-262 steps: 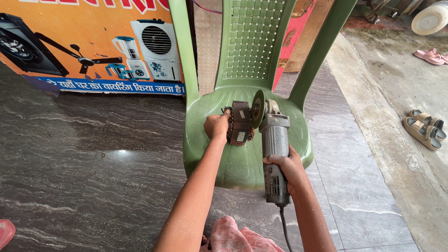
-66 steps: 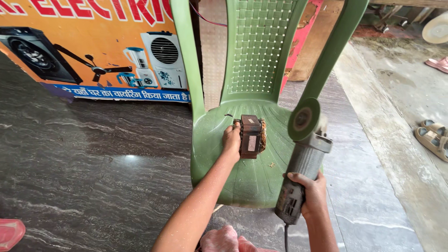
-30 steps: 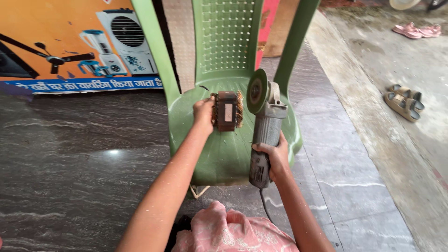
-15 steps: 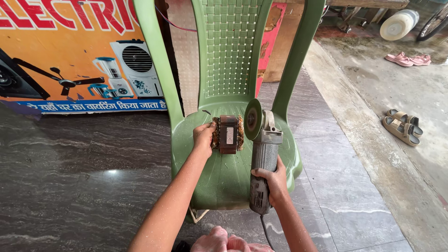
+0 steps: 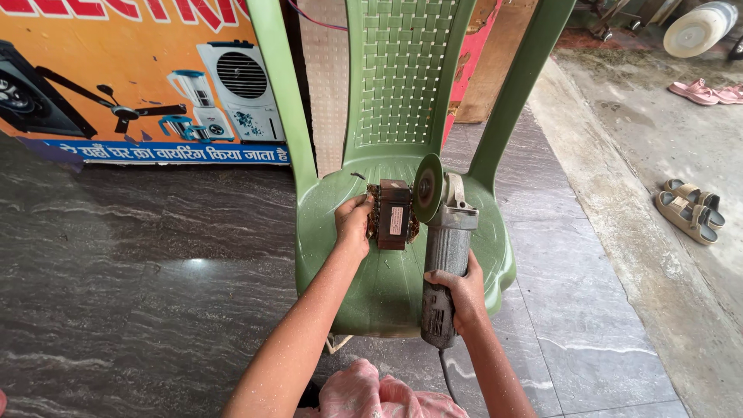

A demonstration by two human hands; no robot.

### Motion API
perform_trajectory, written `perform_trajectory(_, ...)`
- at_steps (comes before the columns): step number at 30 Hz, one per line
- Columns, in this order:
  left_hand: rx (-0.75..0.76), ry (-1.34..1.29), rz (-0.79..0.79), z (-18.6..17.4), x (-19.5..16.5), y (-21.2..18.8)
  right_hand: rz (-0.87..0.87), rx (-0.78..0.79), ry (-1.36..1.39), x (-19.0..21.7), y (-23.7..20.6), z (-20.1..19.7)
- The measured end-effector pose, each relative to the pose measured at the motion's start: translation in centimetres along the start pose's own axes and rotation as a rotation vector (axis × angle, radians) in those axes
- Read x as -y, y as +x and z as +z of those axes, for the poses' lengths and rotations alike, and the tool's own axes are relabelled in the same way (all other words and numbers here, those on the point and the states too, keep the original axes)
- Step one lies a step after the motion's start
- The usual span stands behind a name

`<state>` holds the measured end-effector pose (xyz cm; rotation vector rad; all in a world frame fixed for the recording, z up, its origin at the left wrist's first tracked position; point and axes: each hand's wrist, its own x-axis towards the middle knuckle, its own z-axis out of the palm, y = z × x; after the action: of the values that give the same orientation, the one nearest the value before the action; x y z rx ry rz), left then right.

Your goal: The person uses an angle grinder to cut a motor stator placed on a green plastic chair. They hold the stator with one hand and operate the grinder with the other, cutting through the copper windings until the stator separates into two pieces. The person then uses a screwdriver to pry the pieces apart and places the grinder on the floor.

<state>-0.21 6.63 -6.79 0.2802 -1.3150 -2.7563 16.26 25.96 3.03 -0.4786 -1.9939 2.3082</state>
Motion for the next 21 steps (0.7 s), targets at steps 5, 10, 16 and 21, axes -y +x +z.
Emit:
perform_trajectory(5,-0.054,-0.024,-0.001,0.4,0.1,-0.3,0.006,-0.005,0.006,-0.1,0.2,-0.1)
perform_trajectory(10,-0.070,-0.023,0.017,0.7,0.4,-0.5,0.027,-0.011,-0.035,0.1,0.1,-0.1)
perform_trajectory(16,-0.091,-0.058,-0.001,1.1,0.5,-0.4,0.030,-0.022,-0.063,0.3,-0.1,-0.1)
perform_trajectory(21,-0.097,-0.045,0.000,1.2,0.3,-0.6,0.032,-0.014,-0.086,0.4,-0.1,-0.2)
